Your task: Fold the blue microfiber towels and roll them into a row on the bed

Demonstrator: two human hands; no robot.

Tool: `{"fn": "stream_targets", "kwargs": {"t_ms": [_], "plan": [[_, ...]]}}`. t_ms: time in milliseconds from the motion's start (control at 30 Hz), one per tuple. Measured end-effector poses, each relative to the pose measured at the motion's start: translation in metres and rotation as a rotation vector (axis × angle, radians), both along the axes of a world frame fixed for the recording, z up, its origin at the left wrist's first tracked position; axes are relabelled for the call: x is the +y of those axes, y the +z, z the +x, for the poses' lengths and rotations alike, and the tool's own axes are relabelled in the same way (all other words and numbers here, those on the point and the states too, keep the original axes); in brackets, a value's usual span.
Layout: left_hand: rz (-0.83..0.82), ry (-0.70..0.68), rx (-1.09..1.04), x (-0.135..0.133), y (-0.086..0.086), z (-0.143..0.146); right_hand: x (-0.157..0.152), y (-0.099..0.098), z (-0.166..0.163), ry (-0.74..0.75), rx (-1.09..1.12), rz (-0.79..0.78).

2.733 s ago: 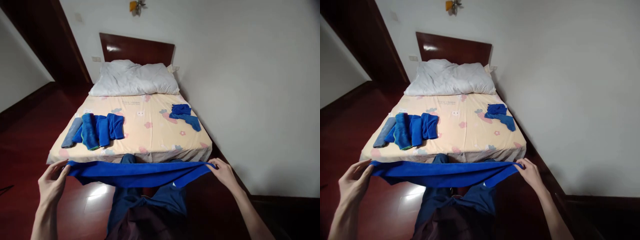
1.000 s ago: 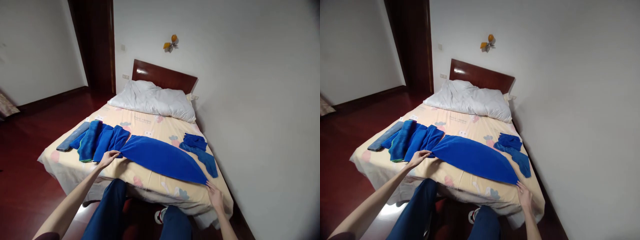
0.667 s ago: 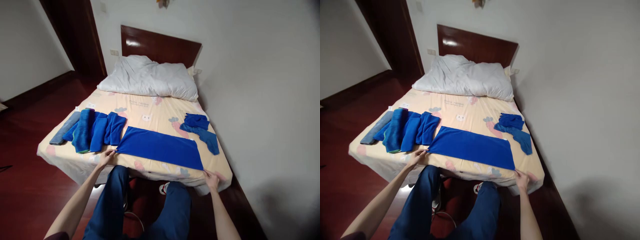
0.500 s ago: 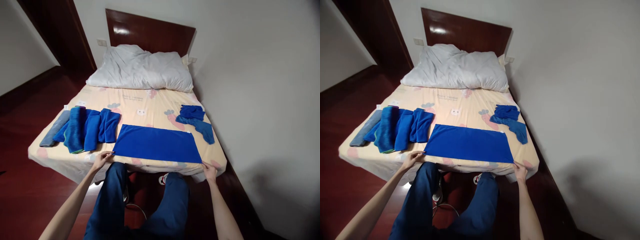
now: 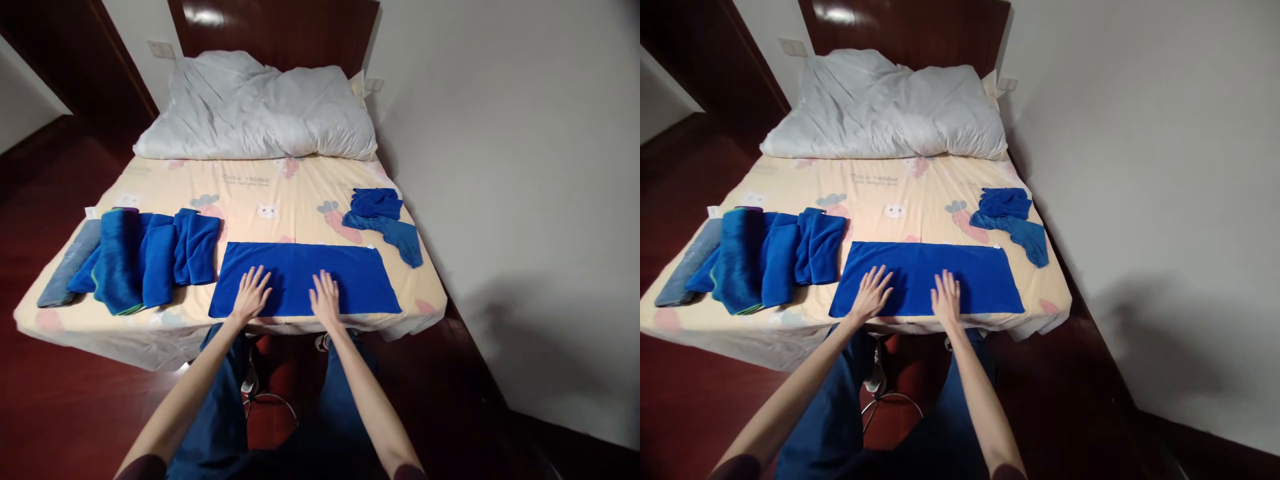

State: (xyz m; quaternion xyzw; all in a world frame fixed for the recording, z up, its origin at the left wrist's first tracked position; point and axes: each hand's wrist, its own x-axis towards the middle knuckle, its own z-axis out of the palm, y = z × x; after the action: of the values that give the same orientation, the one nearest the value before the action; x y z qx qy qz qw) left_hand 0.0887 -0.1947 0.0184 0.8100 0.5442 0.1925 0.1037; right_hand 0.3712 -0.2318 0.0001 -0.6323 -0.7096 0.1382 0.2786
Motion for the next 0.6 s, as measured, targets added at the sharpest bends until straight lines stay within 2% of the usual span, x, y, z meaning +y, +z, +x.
{"fn": "stream_targets", "kwargs": {"t_ms": [67, 133, 233, 300, 400, 500, 600], "plan": [[-0.016, 0.017, 0.014, 0.003, -0.016, 0.02, 0.013, -0.01, -0.029, 0.083, -0.018, -0.073], [-0.019, 0.096, 0.031, 0.004, -0.031, 0.014, 0.019, -0.022, -0.019, 0.077, -0.038, -0.131], [-0.001, 0.214, 0.046, 0.013, -0.043, -0.028, 0.015, -0.037, 0.048, -0.072, -0.025, -0.115], [-0.019, 0.242, 0.047, 0.025, -0.045, -0.057, 0.011, -0.043, 0.098, -0.262, -0.025, -0.094], [-0.093, 0.271, 0.034, 0.048, -0.045, -0.081, 0.007, -0.045, 0.143, -0.487, -0.195, -0.19], [-0.108, 0.319, -0.002, 0.07, -0.043, -0.081, 0.009, -0.041, 0.146, -0.548, -0.372, -0.26], [-0.026, 0.304, -0.007, 0.088, -0.038, -0.072, 0.018, -0.029, 0.126, -0.483, -0.447, -0.24]]}}
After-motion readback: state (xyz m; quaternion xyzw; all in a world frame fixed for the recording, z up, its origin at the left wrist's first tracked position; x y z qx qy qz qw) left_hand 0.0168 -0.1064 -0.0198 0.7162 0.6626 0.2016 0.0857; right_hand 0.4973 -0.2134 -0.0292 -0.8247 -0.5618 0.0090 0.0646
